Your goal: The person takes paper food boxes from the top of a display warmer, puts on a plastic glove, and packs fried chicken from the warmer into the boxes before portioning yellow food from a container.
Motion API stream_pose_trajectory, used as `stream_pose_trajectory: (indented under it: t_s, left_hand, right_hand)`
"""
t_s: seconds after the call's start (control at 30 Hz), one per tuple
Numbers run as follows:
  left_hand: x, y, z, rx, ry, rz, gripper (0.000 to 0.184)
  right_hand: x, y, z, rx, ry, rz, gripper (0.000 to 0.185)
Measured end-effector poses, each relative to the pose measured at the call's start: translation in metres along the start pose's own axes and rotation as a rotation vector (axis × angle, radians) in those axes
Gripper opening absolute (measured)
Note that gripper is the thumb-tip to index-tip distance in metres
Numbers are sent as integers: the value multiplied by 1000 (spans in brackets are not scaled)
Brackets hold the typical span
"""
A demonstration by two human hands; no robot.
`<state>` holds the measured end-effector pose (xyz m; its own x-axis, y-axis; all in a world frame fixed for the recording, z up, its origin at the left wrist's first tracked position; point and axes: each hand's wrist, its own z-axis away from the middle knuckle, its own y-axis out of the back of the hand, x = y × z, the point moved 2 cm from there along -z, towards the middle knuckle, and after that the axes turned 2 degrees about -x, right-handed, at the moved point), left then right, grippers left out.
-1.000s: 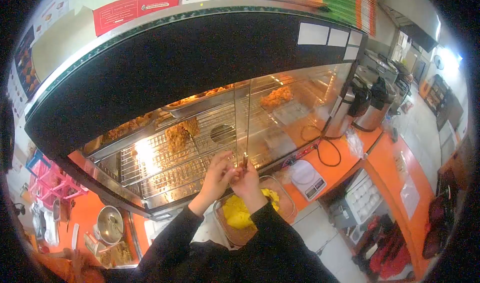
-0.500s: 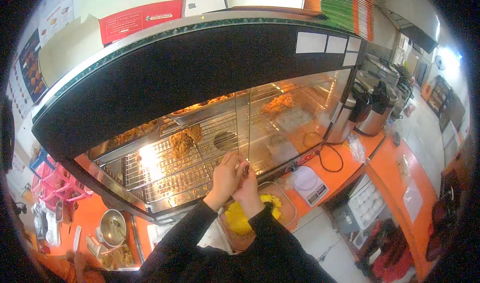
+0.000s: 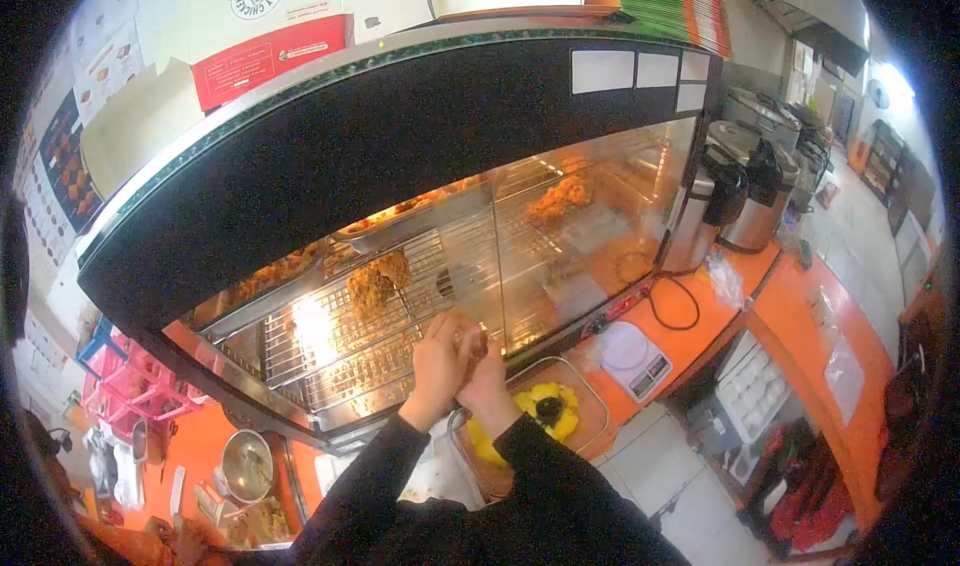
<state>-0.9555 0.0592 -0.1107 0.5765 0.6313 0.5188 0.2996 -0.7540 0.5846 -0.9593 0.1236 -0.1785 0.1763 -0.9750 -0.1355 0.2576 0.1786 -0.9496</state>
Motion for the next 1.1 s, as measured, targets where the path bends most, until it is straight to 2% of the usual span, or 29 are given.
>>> stream_pose_trajectory:
  t_s: [0.07, 0.17, 0.27, 0.37, 0.5, 0.7, 0.8, 0.9, 1.0, 1.1]
  left_hand:
    - [-2, 13, 4, 1, 25, -21, 16]
    - [-8, 27, 9, -13, -2, -19, 15]
    - [-11, 39, 15, -75, 47, -23, 12]
    - [0, 59, 17, 71, -29, -5, 10]
    - [-7, 76, 16, 92, 83, 136, 9]
    - [-14, 77, 11, 115, 197, 400, 7]
    - [-22, 69, 9, 74, 250, 499, 8]
    - [-25, 62, -1, 111, 111, 393, 9]
    - [-16, 67, -9, 180, 69, 468, 9]
    - [-28, 61, -9, 184, 88, 704, 8]
  right_hand:
    - [8, -1, 4, 4, -89, -31, 38]
    - [21, 13, -7, 6, -61, 44, 36]
    - [25, 15, -5, 117, -106, 31, 32]
    - [16, 15, 4, 131, -49, 126, 25]
    - [5, 10, 0, 128, 202, 392, 22]
    - [5, 8, 0, 95, 203, 440, 22]
    - [8, 7, -4, 36, 158, 293, 23]
    - [10, -1, -3, 83, 151, 246, 22]
    - [13, 0, -6, 67, 137, 218, 23]
    - [22, -13, 2, 147, 178, 314, 14]
